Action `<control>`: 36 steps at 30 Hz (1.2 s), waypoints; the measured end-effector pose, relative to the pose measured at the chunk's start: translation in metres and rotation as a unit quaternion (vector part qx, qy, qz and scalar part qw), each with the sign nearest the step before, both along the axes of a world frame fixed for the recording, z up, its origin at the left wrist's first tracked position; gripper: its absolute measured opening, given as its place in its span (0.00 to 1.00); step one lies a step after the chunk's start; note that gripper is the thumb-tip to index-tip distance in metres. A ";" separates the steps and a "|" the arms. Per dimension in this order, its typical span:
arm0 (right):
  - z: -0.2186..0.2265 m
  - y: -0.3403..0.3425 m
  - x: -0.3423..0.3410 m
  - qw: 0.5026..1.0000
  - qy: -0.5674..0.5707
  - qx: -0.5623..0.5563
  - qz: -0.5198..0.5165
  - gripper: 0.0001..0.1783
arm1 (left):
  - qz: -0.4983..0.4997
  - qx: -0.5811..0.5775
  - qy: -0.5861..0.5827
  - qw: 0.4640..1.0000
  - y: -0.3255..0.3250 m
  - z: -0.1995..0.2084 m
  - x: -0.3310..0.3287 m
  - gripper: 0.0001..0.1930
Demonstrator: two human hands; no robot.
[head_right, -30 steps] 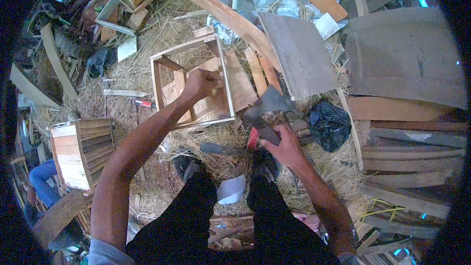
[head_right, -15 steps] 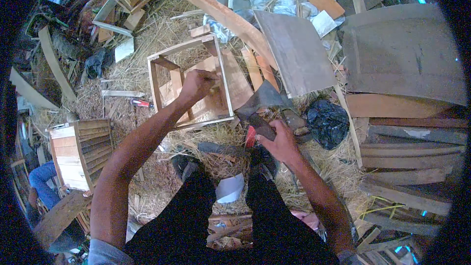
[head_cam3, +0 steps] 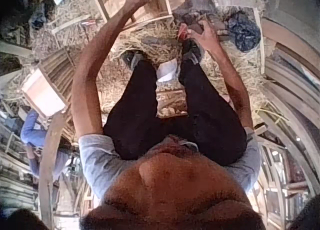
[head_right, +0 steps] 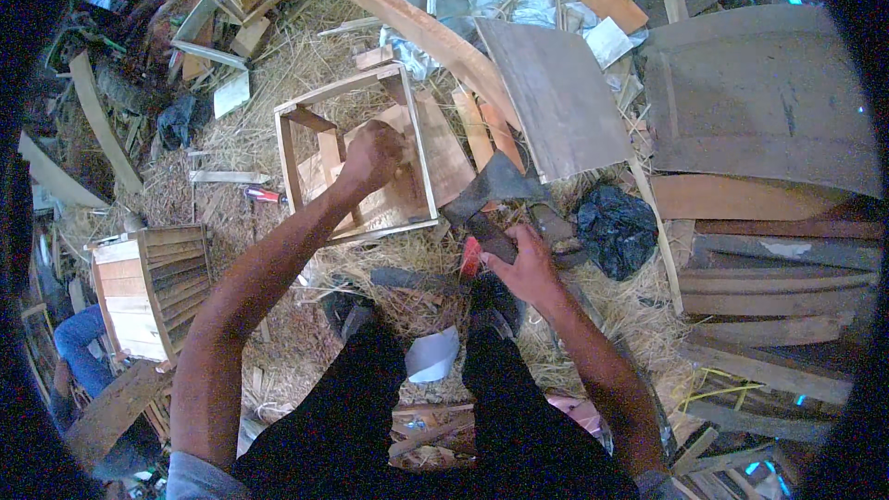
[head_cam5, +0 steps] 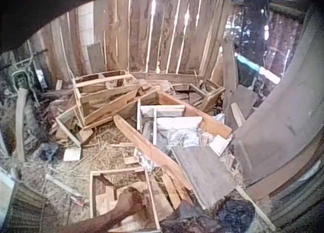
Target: The person assembles a small wooden frame by fitting wooden pieces together and securing them by driving nails into the joints using the head of a small axe.
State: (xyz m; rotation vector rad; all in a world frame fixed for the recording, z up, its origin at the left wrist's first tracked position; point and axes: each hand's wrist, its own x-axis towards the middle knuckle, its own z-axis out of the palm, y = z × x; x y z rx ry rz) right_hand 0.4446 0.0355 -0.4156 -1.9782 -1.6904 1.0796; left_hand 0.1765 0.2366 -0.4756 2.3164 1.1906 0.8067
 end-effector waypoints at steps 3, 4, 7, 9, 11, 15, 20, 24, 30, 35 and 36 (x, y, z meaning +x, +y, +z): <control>-0.009 -0.001 -0.005 1.000 0.002 -0.002 0.005 0.28 | -0.112 -0.002 0.029 0.993 0.012 -0.026 -0.019 0.06; -0.011 -0.001 -0.003 0.999 -0.019 0.045 0.018 0.28 | -0.113 -0.003 0.025 0.993 0.011 -0.028 -0.015 0.06; -0.009 -0.001 0.003 0.998 -0.029 0.059 0.013 0.29 | -0.048 -0.191 0.024 0.980 0.005 -0.025 -0.005 0.05; -0.008 -0.002 0.001 0.999 -0.014 0.029 -0.005 0.29 | -0.041 -0.239 0.116 0.963 0.003 -0.020 -0.005 0.12; -0.006 0.002 -0.016 0.998 -0.012 0.058 0.000 0.27 | -0.051 -0.234 0.015 0.971 0.007 -0.035 -0.029 0.10; -0.004 -0.005 -0.006 0.999 0.020 0.017 -0.033 0.25 | -0.107 -0.305 -0.147 0.935 0.003 0.013 -0.008 0.08; 0.037 0.001 -0.019 0.992 0.078 0.076 -0.058 0.22 | -0.083 -0.510 -0.549 0.657 -0.003 0.100 -0.013 0.04; 0.062 0.015 -0.035 0.968 0.215 0.118 -0.058 0.22 | -0.093 -0.472 -0.585 0.653 -0.009 0.075 -0.043 0.32; 0.096 0.039 -0.034 0.951 0.264 0.060 -0.153 0.19 | -0.085 -0.528 -0.643 0.548 -0.032 0.102 -0.028 0.32; 0.096 0.058 -0.048 0.926 0.324 0.044 -0.189 0.22 | -0.175 -0.476 -0.745 0.434 -0.022 0.109 -0.009 0.25; 0.096 0.062 -0.057 0.916 0.342 0.061 -0.201 0.21 | -0.179 -0.485 -0.739 0.432 -0.018 0.111 -0.015 0.26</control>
